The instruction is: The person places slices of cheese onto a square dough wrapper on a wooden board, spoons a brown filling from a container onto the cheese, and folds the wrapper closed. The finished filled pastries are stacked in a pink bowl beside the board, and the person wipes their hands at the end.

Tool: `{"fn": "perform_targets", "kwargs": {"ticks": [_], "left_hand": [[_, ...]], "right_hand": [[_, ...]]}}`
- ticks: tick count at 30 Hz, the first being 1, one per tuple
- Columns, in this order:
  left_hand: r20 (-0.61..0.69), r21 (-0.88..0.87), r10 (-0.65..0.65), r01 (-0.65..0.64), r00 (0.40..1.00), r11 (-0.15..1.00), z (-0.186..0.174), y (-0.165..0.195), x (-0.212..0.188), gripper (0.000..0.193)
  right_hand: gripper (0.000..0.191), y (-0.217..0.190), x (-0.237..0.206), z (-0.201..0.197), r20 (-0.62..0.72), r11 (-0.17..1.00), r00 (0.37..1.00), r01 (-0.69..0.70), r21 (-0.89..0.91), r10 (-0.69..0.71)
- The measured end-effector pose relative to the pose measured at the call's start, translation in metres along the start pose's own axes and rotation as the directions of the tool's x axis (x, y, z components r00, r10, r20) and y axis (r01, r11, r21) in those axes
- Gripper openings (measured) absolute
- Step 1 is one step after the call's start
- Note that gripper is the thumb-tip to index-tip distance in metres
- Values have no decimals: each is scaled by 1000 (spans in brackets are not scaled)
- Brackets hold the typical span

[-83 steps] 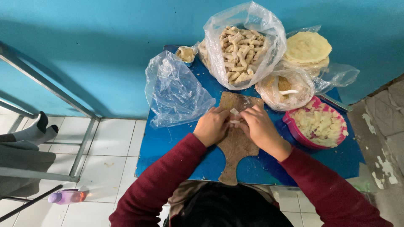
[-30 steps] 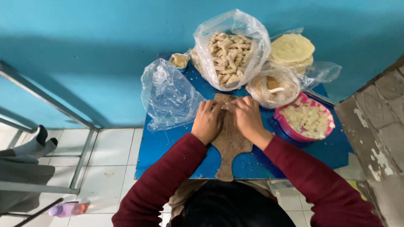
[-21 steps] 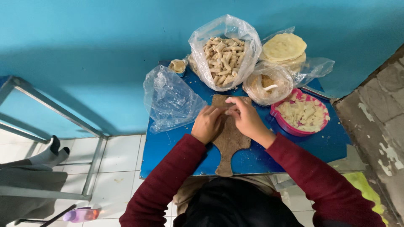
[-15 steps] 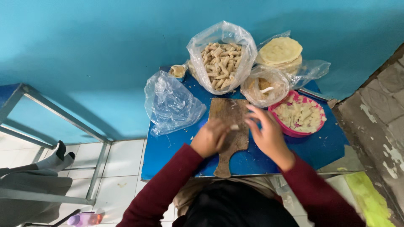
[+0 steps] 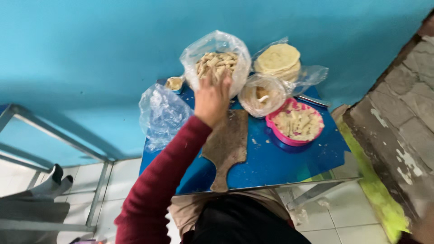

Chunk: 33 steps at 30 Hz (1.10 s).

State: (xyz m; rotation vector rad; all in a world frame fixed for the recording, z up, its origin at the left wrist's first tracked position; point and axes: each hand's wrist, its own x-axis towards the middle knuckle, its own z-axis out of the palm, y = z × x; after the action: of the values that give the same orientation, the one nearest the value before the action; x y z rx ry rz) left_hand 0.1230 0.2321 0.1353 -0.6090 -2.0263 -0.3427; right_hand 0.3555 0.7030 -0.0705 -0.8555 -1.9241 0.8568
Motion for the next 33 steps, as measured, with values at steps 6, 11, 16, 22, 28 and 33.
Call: {"fn": "perform_targets", "kwargs": {"ticks": [6,11,16,22,28,33], "left_hand": [[58,-872,530,-215,846,439,-113,126,-26,21],[307,-925,653,377,692,35,-165,184,-44,32],[352,-893,617,451,704,-5,-125,232,-58,27],[394,-917,498,361,772,166,-113,290,-91,23],[463,-837,329,284,823,468,-75,349,-114,19],[535,-583,173,213,827,784,-53,359,-110,18]], "right_hand": [[18,39,-20,-31,53,873,886,-442,-208,461],[17,87,-14,-55,99,802,811,-539,-258,576],[16,109,-14,-63,130,791,794,-548,-272,594],[15,100,6,-56,146,788,787,-549,-280,600],[14,102,5,-33,151,785,782,-552,-280,604],[14,72,21,-12,141,799,796,-546,-252,589]]}}
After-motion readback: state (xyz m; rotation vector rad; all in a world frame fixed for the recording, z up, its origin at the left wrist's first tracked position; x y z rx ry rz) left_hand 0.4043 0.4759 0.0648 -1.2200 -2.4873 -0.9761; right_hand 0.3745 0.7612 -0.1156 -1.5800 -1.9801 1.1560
